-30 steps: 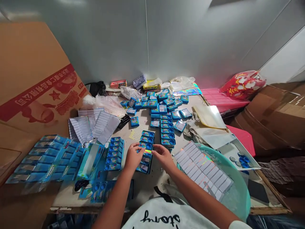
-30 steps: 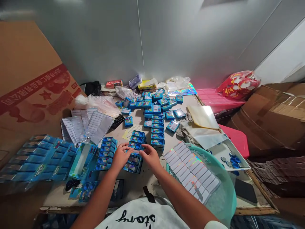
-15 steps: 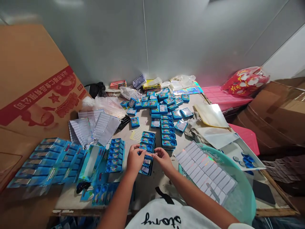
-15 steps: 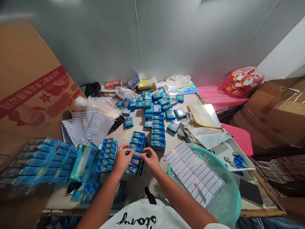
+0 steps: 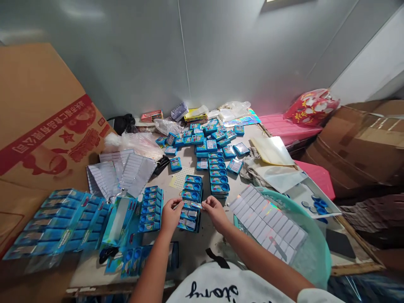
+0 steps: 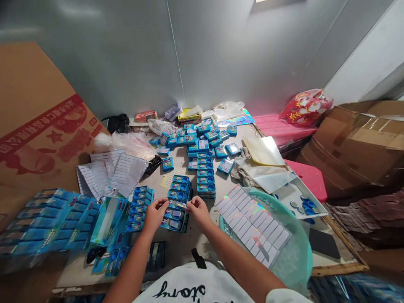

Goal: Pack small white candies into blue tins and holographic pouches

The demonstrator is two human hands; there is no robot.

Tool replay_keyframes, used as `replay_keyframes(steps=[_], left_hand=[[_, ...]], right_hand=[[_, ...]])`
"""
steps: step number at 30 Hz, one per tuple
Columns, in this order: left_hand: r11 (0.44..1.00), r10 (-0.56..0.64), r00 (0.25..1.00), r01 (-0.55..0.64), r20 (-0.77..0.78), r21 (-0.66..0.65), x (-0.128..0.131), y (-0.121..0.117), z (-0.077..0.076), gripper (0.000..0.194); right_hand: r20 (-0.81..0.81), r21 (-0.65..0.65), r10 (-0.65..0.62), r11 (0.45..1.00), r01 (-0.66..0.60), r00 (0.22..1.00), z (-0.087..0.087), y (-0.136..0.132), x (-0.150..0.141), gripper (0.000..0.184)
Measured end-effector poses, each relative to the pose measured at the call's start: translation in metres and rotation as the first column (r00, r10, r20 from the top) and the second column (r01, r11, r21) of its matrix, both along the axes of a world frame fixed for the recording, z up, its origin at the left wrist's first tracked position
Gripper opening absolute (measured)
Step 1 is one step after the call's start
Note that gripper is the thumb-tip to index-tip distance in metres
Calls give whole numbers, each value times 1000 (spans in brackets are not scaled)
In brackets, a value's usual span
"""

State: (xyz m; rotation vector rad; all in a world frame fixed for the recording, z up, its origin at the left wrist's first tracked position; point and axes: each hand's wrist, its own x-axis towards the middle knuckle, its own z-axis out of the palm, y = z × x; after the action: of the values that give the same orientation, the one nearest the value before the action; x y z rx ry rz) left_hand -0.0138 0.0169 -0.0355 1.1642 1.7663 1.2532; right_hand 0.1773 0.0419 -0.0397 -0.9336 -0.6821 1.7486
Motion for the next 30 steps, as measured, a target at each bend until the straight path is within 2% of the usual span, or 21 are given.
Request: replay_keyframes(steps=[8,13,16,19,22,25,27,30], left_hand=[[997,72,993,-75,94,29,7,0,-6,34],[994,89,990,-94,111,46,7,-3,0,33],[991,93,989,-103,111,91,14,-11,13,31],[985,84,988,-102,126,142,30,-21,37,36],[996,-31,947,1,319,94,48,-29,65,52],[987,-161,827,146,539,71,61,-32,87,52],[984,-175,821,155,543,83,64,-32,94,44],[992,-118,871,83,477,94,64,-35,97,35]], right_hand=[[-25,26,3,1000,-3,1000,14,-1,-5,42],[-104,28,-4,1000,7,995,37,8,4,40],[-151,98,44,995,-29,988,60,12,14,32],[-132,209,92,976,-63,987,79,7,21,24],[-61,300,128,948,-104,990,92,-6,22,18],[10,345,160,926,-153,987,100,-20,19,16],[42,359,168,918,-172,985,104,-26,17,16],[93,365,187,907,-208,978,106,-30,16,14]])
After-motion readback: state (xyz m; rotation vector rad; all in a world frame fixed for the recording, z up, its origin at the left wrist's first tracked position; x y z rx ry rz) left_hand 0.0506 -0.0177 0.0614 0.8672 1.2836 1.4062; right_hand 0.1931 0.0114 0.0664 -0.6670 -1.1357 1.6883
